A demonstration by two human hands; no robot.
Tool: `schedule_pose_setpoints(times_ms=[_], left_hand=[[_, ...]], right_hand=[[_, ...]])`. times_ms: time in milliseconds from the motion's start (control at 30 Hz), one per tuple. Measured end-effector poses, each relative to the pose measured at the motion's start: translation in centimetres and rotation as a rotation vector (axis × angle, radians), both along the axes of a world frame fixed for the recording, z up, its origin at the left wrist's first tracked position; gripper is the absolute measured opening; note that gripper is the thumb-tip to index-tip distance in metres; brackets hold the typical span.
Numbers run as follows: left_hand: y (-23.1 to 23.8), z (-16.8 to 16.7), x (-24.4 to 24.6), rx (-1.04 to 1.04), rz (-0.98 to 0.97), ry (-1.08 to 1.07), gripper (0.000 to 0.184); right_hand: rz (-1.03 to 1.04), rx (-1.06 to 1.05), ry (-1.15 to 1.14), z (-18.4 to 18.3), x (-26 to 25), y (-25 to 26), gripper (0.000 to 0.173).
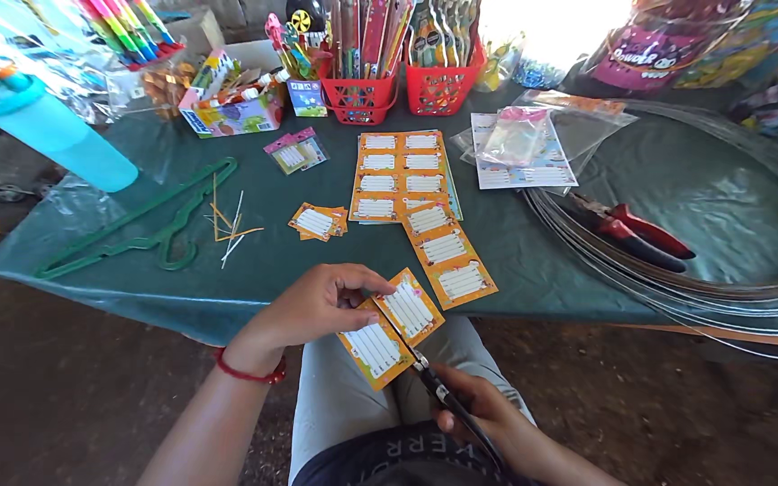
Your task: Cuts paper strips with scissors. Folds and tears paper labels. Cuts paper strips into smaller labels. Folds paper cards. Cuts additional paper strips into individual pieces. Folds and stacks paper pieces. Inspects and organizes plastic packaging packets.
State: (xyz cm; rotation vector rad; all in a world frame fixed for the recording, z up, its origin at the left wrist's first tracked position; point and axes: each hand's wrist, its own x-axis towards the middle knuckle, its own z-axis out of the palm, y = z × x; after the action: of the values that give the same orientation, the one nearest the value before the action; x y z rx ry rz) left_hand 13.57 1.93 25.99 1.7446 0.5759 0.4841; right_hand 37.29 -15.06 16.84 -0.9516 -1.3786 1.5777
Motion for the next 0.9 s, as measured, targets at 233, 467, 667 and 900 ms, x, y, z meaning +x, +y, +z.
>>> schedule_pose_setpoints(times_ms=[233,467,667,900], left_hand=[[0.3,-0.2,-0.2,0.041,0.106,-0.034,0.03],[0.7,-1.4,0.3,0.111,0.471,-0.17,0.037],[0.7,-1.9,0.7,0.223,0.609,-0.18,0.04],[2.5,-1.7,0.1,0.297,0.786,-0.223,0.04]], right_hand=[[0.029,-0.052,0.054,-0.6,0.3,-0.3,0.075],[-0.101,0.022,0.061,-1.3,0.2,0.1,0.057],[-0.188,0.058,0.039,-1.2,0.1,0.7,0.054],[-0.185,0.026,0.04,-2.0,-0.2,0.2,0.055]])
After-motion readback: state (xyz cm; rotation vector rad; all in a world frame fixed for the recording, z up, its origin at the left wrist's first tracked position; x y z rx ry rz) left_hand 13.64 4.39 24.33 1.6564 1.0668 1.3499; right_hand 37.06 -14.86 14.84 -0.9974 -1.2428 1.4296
